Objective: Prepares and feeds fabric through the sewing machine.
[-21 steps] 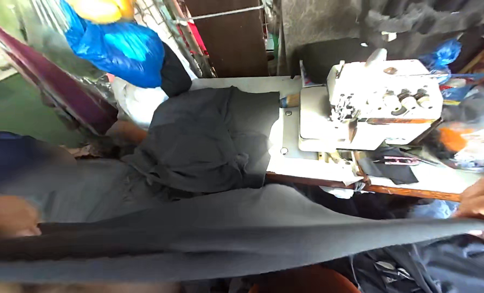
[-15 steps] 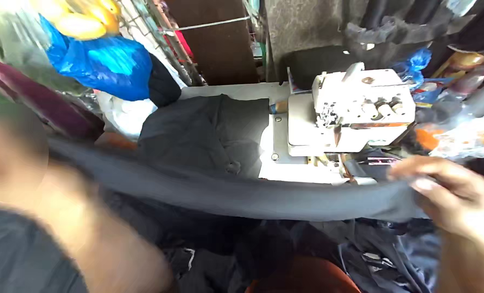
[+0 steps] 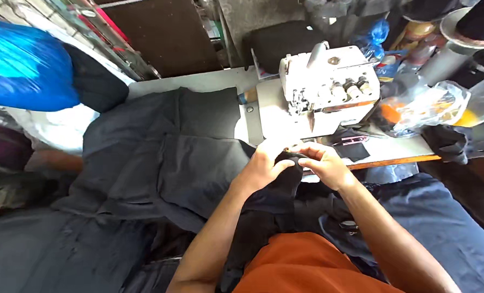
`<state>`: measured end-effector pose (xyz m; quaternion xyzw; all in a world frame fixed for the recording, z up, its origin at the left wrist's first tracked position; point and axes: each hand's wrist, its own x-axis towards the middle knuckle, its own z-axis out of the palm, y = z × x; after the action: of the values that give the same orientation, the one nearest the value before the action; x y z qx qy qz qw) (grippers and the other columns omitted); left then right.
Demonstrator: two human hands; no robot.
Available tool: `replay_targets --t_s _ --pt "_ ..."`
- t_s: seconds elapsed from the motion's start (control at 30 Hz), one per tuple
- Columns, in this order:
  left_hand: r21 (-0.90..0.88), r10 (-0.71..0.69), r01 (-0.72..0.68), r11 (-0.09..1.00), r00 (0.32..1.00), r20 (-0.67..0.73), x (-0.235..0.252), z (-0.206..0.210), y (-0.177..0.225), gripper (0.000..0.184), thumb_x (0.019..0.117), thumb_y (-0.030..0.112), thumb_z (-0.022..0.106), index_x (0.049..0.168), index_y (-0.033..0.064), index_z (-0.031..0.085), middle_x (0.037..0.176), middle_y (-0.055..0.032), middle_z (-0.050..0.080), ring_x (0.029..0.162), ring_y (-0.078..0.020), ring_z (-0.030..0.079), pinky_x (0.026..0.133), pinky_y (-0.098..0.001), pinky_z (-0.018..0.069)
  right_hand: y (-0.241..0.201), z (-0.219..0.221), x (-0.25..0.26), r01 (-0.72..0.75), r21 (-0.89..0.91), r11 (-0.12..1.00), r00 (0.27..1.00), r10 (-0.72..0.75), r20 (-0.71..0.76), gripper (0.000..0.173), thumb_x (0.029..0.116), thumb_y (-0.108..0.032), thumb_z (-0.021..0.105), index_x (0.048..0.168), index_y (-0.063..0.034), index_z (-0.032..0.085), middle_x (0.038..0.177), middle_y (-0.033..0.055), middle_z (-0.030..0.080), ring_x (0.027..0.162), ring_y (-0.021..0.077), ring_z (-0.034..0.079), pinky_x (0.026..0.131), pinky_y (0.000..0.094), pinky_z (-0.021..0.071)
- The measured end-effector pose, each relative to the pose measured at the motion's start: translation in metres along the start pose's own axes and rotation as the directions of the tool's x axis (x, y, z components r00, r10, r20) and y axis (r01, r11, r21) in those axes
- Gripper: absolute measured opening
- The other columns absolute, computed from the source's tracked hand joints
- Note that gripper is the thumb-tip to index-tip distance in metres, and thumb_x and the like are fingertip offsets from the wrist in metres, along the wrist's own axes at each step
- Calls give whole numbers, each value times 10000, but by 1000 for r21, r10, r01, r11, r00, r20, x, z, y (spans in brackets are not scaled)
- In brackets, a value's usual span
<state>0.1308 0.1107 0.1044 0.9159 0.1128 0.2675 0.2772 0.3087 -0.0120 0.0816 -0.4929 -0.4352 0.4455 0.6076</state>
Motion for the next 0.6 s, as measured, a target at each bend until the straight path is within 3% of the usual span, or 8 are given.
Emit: replay_targets --t_s 0.1,0.17,0.33,0.4,0.5,0.6 --pt "-52 30 -30 998 1000 -2 7 4 -7 153 896 176 758 962 38 742 1001 -66 718 1004 -153 665 923 -324 539 -3 -3 -6 36 -68 997 995 -42 -92 261 883 43 662 1131 -31 700 989 42 740 848 99 706 756 267 609" --pt "-90 7 -9 996 1000 -21 6 3 -7 140 869 149 784 903 25 729 916 -61 694 910 -114 658 842 -269 545 -3 -3 -9 16 -74 997 984 -29 -174 268 865 37 696 1120 -45 693 921 31 728 767 89 691 676 252 600" --pt "-128 -58 44 991 992 -110 -4 6 -7 195 824 91 822 949 12 694 1004 -62 724 889 -81 689 834 -252 576 -3 3 -14 -19 70 997 967 37 -254 230 851 70 700 1054 -35 726 884 45 728 732 106 684 692 268 605" --pt "-85 -12 0 996 990 -139 -10 8 -3 142 859 67 788 937 3 688 1024 -82 732 883 -103 703 836 -275 592 0 7 -17 -32 105 994 967 57 -247 167 871 63 688 992 -33 752 871 41 733 721 99 679 690 263 602" --pt "57 86 -79 995 989 -123 -20 9 3 116 970 83 646 1055 45 714 1024 -52 731 958 -143 683 895 -330 545 4 11 -20 -28 187 982 967 74 -244 125 885 44 671 876 -63 735 808 25 721 695 93 670 687 266 595" --pt "149 201 -181 972 971 -133 -27 14 1 192 1013 80 575 1036 82 765 968 -34 744 1001 -179 674 949 -377 510 5 15 -24 -42 258 965 963 108 -246 132 941 1 615 879 -67 709 828 43 712 730 122 684 718 313 610"
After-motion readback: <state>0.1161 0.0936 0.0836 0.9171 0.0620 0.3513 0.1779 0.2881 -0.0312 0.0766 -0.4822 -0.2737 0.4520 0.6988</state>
